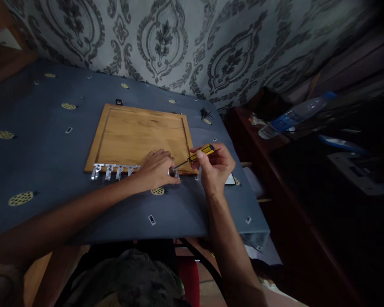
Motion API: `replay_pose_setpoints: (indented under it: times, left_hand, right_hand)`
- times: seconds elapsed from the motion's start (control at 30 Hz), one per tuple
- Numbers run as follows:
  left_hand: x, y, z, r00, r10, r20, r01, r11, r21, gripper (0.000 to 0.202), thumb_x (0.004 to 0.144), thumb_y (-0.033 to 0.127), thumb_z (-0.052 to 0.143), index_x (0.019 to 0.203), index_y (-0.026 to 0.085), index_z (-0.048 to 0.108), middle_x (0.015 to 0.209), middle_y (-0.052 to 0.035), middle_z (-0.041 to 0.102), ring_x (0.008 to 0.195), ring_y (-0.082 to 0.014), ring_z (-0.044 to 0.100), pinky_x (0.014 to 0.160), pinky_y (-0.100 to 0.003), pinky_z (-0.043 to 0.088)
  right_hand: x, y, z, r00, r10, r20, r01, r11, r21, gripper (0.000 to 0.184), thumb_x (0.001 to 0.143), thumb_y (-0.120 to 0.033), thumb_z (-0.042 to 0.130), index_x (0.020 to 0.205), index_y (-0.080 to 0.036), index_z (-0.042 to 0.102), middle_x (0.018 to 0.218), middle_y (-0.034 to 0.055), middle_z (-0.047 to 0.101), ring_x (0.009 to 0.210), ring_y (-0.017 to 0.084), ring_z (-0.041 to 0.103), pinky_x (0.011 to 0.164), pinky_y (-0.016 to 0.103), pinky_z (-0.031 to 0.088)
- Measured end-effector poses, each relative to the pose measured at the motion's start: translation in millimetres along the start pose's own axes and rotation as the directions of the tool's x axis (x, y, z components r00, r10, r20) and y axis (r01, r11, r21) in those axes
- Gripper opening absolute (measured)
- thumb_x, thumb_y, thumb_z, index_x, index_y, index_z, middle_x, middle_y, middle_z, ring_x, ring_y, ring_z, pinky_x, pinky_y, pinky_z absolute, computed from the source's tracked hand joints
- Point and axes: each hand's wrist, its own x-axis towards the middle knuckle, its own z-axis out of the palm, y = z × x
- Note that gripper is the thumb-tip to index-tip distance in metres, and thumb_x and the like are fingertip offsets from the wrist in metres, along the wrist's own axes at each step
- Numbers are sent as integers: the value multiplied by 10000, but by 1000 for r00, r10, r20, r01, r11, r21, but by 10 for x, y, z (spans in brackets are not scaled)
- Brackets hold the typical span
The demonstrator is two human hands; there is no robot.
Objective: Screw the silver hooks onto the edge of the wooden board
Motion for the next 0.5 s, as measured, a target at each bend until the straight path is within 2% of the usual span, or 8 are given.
replay_pose_setpoints:
  times: [0.1, 0.23, 0.4, 0.5]
  left_hand:
    - [-2, 8, -17, 1000, -5, 13, 5, 1000, 1, 378, 745, 510, 827, 867, 181, 687, 903, -55, 659, 933, -265, 589, 805, -370, 419]
    - [-5, 32, -53, 999, -15, 39, 15, 1000, -8, 357, 758, 490, 824, 879, 181, 692, 926, -59, 664, 953, -268, 593, 828, -379, 425]
    - [-1, 31, -50, 999, -22, 44, 23, 1000, -11, 364, 756, 488, 822, 900, 176, 699, 936, -66, 660, 971, -277, 591, 842, -389, 430]
    - [-1, 29, -43, 998, -30, 47, 31, 999, -13, 369, 754, 493, 819, 900, 178, 695, 946, -69, 658, 990, -282, 585, 852, -393, 429]
  right_hand:
    - [-6, -5, 1, 1000, 1, 12, -1, 1000, 17, 353, 740, -503, 838, 789, -226, 625, 745, -44, 746, 397, 52, 521, 372, 196, 429]
    - [-24, -9, -20, 998, 0, 62, -2, 1000, 22, 288, 810, -478, 789, 941, -233, 716, 822, -16, 778, 443, 63, 577, 431, 213, 482]
    - [-26, 4, -34, 997, -51, -49, 52, 999, 14, 266, 832, -480, 768, 906, -231, 710, 805, -20, 765, 413, 58, 554, 411, 217, 459]
    - [-20, -2, -24, 998, -45, -39, 45, 999, -2, 280, 830, -493, 765, 891, -226, 704, 789, -20, 759, 412, 58, 547, 403, 216, 445]
